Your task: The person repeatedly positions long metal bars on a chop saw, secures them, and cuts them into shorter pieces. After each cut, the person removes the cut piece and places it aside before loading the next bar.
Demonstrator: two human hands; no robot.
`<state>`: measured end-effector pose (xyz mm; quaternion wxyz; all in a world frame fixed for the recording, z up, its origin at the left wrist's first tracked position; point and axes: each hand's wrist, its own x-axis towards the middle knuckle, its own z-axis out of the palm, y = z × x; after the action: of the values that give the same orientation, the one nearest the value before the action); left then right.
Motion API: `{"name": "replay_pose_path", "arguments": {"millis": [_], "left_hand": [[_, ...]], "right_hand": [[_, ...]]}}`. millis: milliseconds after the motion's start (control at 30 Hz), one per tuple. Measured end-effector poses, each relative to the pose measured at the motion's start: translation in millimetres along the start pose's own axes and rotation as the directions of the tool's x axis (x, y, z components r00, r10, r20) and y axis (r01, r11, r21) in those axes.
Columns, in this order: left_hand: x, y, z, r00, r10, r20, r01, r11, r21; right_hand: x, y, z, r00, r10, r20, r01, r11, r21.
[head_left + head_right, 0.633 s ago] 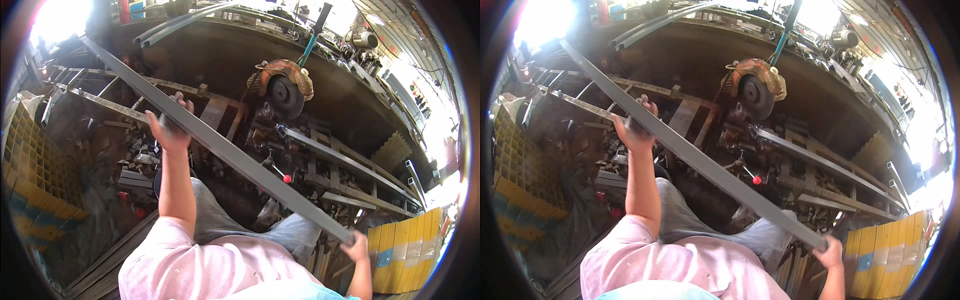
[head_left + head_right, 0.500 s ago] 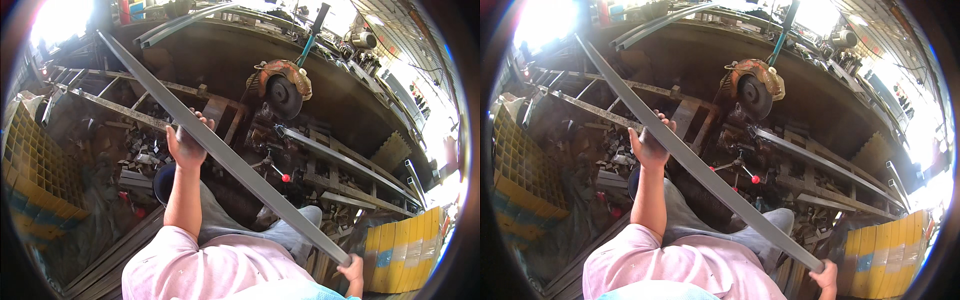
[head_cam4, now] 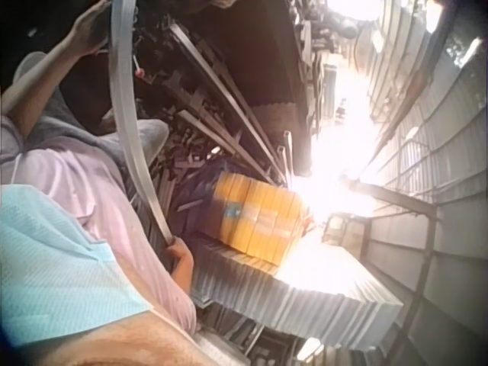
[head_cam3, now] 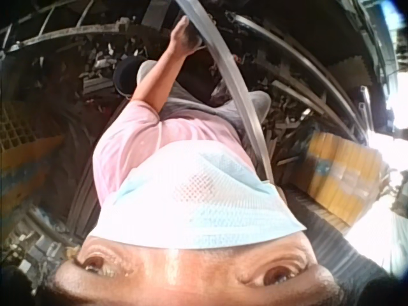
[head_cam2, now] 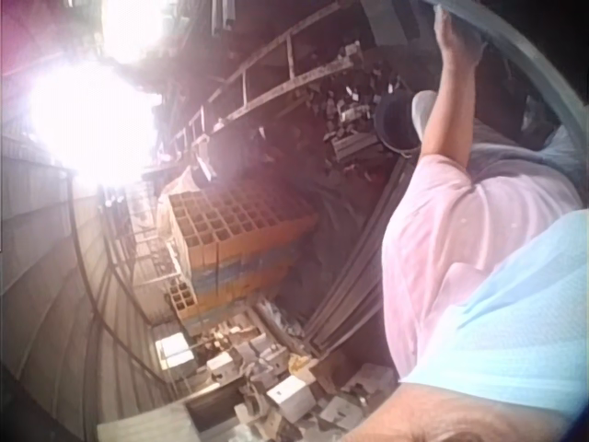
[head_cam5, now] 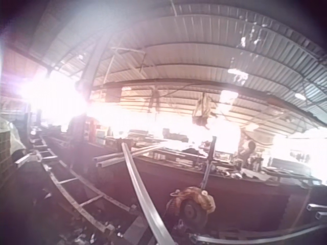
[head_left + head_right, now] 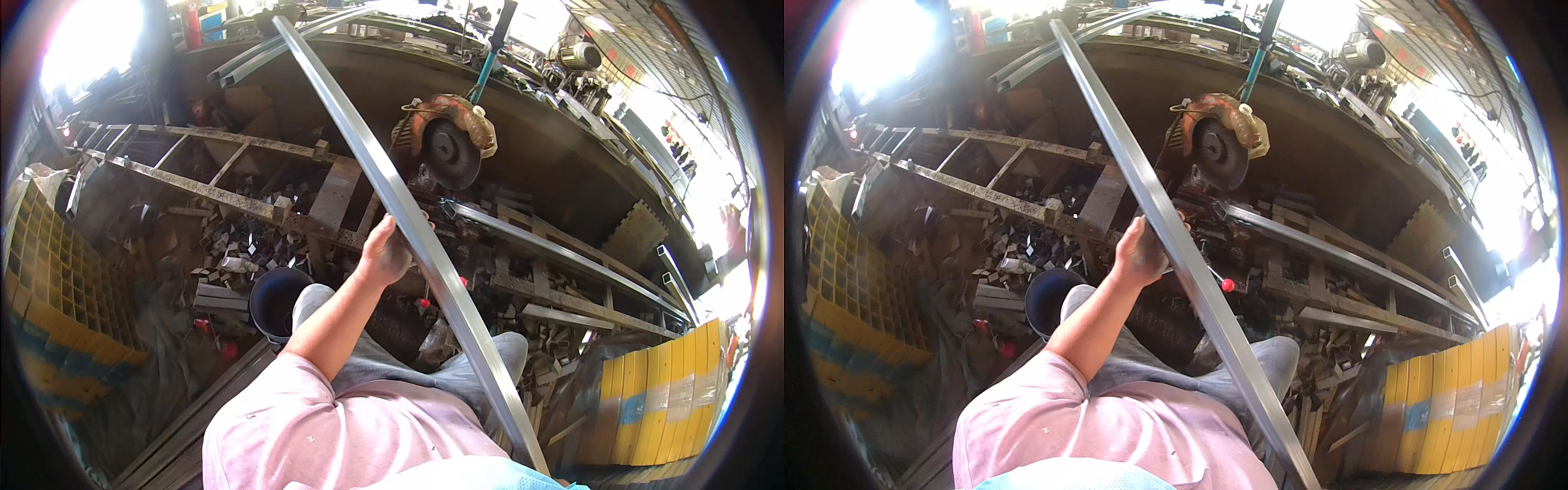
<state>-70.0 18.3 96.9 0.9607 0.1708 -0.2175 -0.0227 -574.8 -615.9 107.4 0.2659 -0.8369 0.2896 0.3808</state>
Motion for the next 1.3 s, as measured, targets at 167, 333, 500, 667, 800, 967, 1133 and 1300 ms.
{"name": "replay_pose_path", "arguments": {"millis": [167, 333, 500, 667, 800, 967, 1133, 1300], "left_hand": [[23.3, -34.6, -18.5, 0.994, -0.102, -0.043, 0.102, 0.995, -0.016], [48.1, -46.4, -33.6, 0.982, -0.146, -0.118, 0.144, 0.989, -0.024], [81.1, -32.3, -38.2, 0.934, -0.173, -0.311, 0.186, 0.982, 0.013], [112.5, -13.3, -40.7, 0.910, -0.118, -0.397, 0.298, 0.853, 0.429], [88.0, -24.0, -14.8, 0.929, -0.190, -0.316, 0.350, 0.728, 0.590], [33.9, -4.1, -26.2, 0.948, -0.247, -0.200, 0.317, 0.696, 0.645], [-61.1, 26.4, -46.6, 0.942, -0.244, -0.229, 0.329, 0.552, 0.766], [-149.4, 64.7, -29.8, 0.946, -0.106, -0.308, 0.292, -0.140, 0.946]], "right_hand": [[-2.1, -28.6, 18.0, 0.998, 0.051, 0.022, -0.052, 0.998, 0.028], [-10.1, -65.6, 26.3, 0.997, 0.066, 0.026, -0.067, 0.997, 0.047], [-19.7, -121.6, 27.8, 0.998, 0.044, 0.036, -0.047, 0.997, 0.068], [-26.1, -208.5, 20.4, 0.998, -0.066, 0.011, 0.064, 0.993, 0.097], [-12.5, -276.8, 11.6, 0.945, -0.326, 0.002, 0.326, 0.945, -0.017], [17.6, -367.9, -3.2, 0.827, -0.519, 0.219, 0.397, 0.813, 0.427], [12.0, -477.6, -12.1, 0.717, -0.631, 0.297, 0.479, 0.755, 0.448], [9.4, -587.8, -2.9, 0.654, -0.710, 0.260, 0.625, 0.701, 0.344]]}}
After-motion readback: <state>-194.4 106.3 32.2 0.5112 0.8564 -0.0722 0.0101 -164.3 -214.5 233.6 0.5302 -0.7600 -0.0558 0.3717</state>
